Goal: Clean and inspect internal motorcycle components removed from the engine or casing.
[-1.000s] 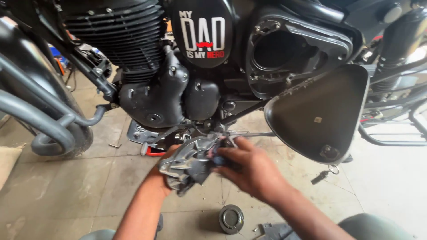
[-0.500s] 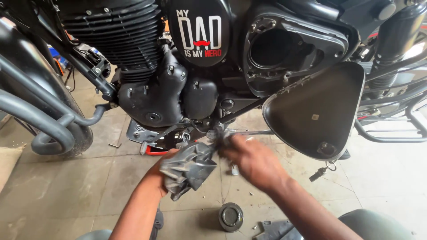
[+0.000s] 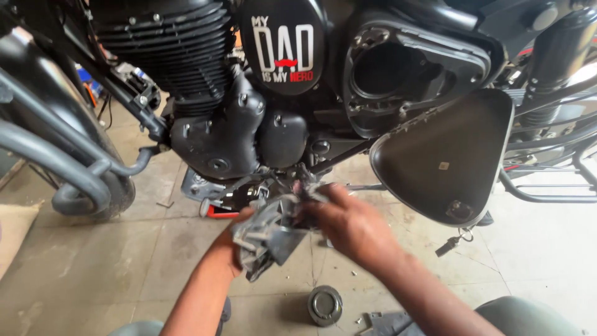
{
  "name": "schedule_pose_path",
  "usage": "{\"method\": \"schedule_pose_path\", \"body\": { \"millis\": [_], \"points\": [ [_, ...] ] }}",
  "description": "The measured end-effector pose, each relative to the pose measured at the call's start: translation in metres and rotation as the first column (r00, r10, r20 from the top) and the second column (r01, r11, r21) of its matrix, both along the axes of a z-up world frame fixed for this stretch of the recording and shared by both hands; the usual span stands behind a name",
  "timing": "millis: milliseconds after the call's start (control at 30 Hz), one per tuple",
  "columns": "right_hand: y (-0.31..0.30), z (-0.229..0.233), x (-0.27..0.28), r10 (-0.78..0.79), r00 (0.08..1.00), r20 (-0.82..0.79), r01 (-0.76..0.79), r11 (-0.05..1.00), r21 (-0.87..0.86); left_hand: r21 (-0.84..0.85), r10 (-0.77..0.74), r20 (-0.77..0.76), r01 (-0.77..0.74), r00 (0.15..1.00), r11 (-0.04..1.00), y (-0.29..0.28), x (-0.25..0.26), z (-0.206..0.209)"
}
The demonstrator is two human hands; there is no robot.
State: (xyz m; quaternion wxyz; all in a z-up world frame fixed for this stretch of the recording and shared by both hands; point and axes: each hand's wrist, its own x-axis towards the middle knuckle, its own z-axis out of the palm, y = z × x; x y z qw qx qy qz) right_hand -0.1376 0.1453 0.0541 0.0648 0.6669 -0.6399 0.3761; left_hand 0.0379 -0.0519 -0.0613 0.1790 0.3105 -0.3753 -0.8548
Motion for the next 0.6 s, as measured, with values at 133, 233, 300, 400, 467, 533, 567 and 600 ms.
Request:
{"method": "schedule_pose_path", "body": {
  "millis": [133,233,300,400,467,533,567,600],
  "points": [
    [0.007,0.014,-0.03,-0.134,0.991,0.016,0.132,0.987,0.088,-0.054,-0.014,0.007,0.014,1.0,0.998,-0.005,-0.025,-0.003],
    [0.002,0.037,-0.014,-0.193,0.887,0.42,0.145,0.979,0.143,-0.1,0.034,0.008,-0.033,0.999,0.994,-0.007,-0.024,-0.002],
    [-0.003,0.034,0.0,-0.207,0.755,0.622,0.065,0.968,0.244,-0.152,0.065,0.019,-0.062,0.998,0.986,-0.009,-0.021,-0.001],
    [-0.008,0.013,0.036,-0.082,0.848,0.524,0.014,0.991,0.132,-0.129,0.118,0.072,-0.108,0.99,0.986,0.0,-0.034,0.015],
    [-0.004,0.004,0.062,-0.039,0.877,0.48,0.015,0.998,0.053,-0.07,0.166,0.053,-0.163,0.985,0.984,0.002,-0.043,0.0],
    [-0.008,-0.001,0.077,0.022,0.9,0.435,-0.001,0.999,-0.048,-0.031,0.227,0.038,-0.226,0.973,0.974,-0.006,-0.043,-0.007],
    [-0.011,-0.002,0.077,-0.008,0.911,0.413,0.026,0.999,-0.039,-0.03,0.246,0.015,-0.246,0.969,0.969,-0.009,-0.043,-0.011],
    [-0.013,-0.004,0.076,-0.037,0.92,0.391,0.054,0.998,-0.031,-0.029,0.265,-0.008,-0.265,0.964,0.964,-0.013,-0.042,-0.016]
  ]
}}
